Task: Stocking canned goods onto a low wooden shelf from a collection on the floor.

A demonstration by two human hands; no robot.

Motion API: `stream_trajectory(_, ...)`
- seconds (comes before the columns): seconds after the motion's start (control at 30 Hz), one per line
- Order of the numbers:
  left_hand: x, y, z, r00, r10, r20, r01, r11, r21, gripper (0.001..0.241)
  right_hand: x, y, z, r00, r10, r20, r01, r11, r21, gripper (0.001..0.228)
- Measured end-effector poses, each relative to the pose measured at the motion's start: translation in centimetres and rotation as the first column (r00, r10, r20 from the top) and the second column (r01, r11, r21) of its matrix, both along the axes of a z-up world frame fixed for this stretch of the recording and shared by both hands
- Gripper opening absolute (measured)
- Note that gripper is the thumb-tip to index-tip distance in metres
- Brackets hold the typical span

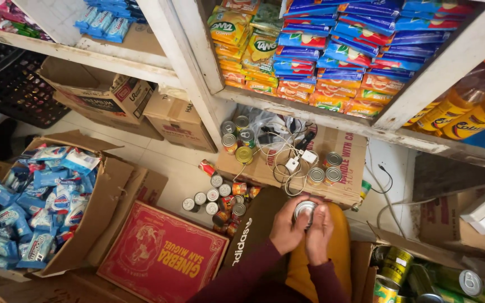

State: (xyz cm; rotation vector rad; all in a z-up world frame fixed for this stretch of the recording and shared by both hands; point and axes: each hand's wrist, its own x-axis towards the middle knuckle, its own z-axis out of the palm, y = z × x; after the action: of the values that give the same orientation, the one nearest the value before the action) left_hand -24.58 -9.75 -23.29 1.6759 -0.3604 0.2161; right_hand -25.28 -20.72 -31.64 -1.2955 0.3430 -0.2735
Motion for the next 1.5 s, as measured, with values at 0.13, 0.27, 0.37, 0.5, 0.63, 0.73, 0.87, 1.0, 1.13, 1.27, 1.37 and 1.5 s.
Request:
stream_trajectory(0.13,1.8,0.1,0.1,0.97,-0.092,-0.224,0.036,0.97,-0.242,0.03,-1.4,0.5,7.8,0.976,0.112,0.184,-0.064,0.966,-0.25,0.039)
stream_trajectory(0.27,3.3,1.1,1.6,0.921,-0.207,-0.329,0.07,0.922,-0.382,0.035,-2.0,0.8,13.4,0.887,0.362,0.286,-0.241,0.892,-0.383,0.079)
stream_trajectory(0.37,2.8,1.1,1.8,0.915,-0.236,-0.328,0.109,0.926,-0.362,0.036,-1.6,0.4,13.7,0.899,0.353,0.259,-0.154,0.808,-0.569,0.089)
stream_trajectory(0.5,2.4,1.7,5.2,0.934,-0.261,-0.244,0.198,0.946,-0.256,0.032,-0.9,-0.6,13.8,0.924,0.311,0.224,-0.087,0.738,-0.669,0.088)
stream_trajectory(0.63,2.9,1.8,4.8,0.915,-0.338,-0.219,0.287,0.929,-0.233,0.034,-0.7,-1.0,13.5,0.954,0.268,0.134,-0.124,0.761,-0.636,0.081)
stream_trajectory(0.73,3.7,1.3,3.3,0.887,-0.332,-0.319,0.251,0.93,-0.269,0.026,-0.7,-0.8,12.2,0.96,0.232,0.159,-0.08,0.768,-0.635,0.08)
stream_trajectory(0.87,5.0,1.4,-1.2,0.838,-0.301,-0.456,0.153,0.93,-0.334,0.026,-0.9,-0.7,12.2,0.959,0.231,0.167,-0.091,0.804,-0.588,0.08)
stream_trajectory(1.0,4.1,2.3,1.4,0.753,-0.301,-0.586,0.15,0.944,-0.293,0.035,-0.8,-1.4,10.5,0.934,0.294,0.205,-0.204,0.906,-0.371,0.069)
stream_trajectory(1.13,2.6,1.5,1.5,0.735,-0.255,-0.628,0.121,0.961,-0.248,0.04,-0.3,-2.2,7.1,0.966,0.232,0.114,-0.233,0.972,-0.005,0.039)
stream_trajectory(1.27,2.2,1.3,2.8,0.804,-0.192,-0.562,0.035,0.96,-0.279,0.047,0.2,-1.8,8.2,0.978,0.194,-0.07,-0.183,0.973,0.143,0.049)
stream_trajectory(1.37,3.1,2.0,3.2,0.818,-0.068,-0.571,0.01,0.994,-0.104,0.066,-0.6,-0.5,12.7,0.968,0.239,-0.073,-0.219,0.953,0.21,0.047)
stream_trajectory(1.5,3.2,2.2,3.5,0.817,0.014,-0.577,0.007,0.999,0.033,0.077,-0.2,-0.5,11.6,0.956,0.29,-0.041,-0.28,0.945,0.171,0.047)
